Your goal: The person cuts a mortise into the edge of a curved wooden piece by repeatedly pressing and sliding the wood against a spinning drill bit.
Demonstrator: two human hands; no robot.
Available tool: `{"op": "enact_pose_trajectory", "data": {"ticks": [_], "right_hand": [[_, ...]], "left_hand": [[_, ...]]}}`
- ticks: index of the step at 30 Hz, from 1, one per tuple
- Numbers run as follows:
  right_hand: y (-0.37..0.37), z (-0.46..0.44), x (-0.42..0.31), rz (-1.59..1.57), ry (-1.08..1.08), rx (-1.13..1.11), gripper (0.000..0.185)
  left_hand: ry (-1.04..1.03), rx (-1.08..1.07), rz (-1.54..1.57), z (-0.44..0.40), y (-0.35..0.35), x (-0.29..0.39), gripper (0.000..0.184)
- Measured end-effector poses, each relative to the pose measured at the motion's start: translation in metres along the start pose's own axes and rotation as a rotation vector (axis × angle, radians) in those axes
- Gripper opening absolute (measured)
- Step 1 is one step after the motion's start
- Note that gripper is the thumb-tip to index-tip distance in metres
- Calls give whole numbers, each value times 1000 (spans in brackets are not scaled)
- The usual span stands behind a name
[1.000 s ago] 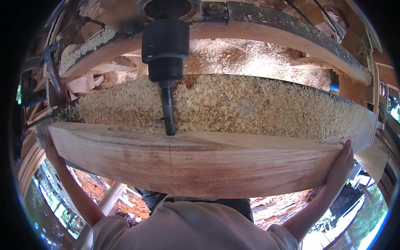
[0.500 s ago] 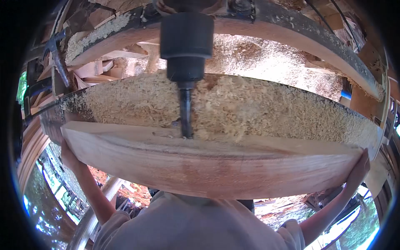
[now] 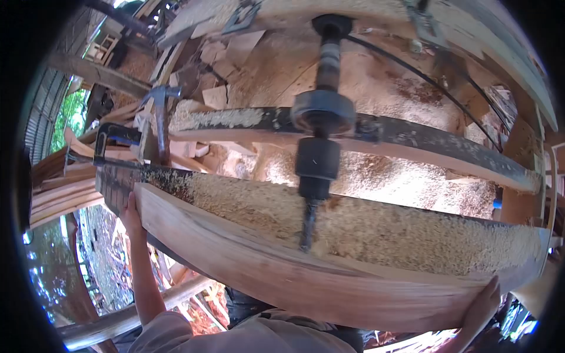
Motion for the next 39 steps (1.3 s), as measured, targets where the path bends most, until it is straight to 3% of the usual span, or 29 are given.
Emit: {"op": "enact_pose_trajectory", "data": {"ticks": [2, 5, 6, 9, 10, 12, 14, 17, 18, 21, 27, 32, 35, 39], "right_hand": [[-7, 16, -23, -42, -5, -30, 61], [-16, 8, -29, 16, 5, -99, 59], [-12, -9, -5, 50, 33, 16, 60], [30, -61, 81, 40, -19, 137, 61], [31, -70, 78, 22, -8, 45, 62], [43, -74, 69, 5, -11, -129, 64], [32, -97, 80, -37, 97, -56, 66], [25, -124, 91, 70, 63, 50, 66], [34, -132, 97, 117, 45, 53, 66], [37, -102, 53, 214, 31, -9, 67], [19, -24, 8, 98, -30, 80, 68], [-2, 12, -36, 110, -32, 41, 66], [1, 2, -32, 96, 8, 53, 65], [40, -72, 33, -43, -2, 24, 67]], "left_hand": [[7, -21, 28, -20, 7, -18, 34], [52, 118, 259, 1, 16, -3, 32], [23, 86, 236, 2, 22, -11, 36], [-265, 34, -254, 48, -11, 17, 39], [-29, 10, -159, 68, -29, 24, 34], [-32, 37, 22, 78, -35, 25, 32], [-25, 37, 174, 89, -36, 30, 33], [-56, 82, 53, 100, -20, 35, 35], [-99, 114, -159, 102, -18, 45, 39], [-71, 43, -149, 77, -15, 30, 42], [7, 42, -173, 18, 2, 6, 43], [-176, -88, 220, -47, 19, -32, 45], [197, 55, 86, -8, 17, -20, 42], [133, -36, 40, 33, 6, -31, 43]]}}
Point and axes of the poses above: each hand's wrist, its own z-axis away from the middle knuckle, its own y-axis out of the back of the hand, x = y × z, the point moved 10 cm from there along -z, towards the middle knuckle, and after that the axes turned 8 degrees about -x, right-handed, at the moved point
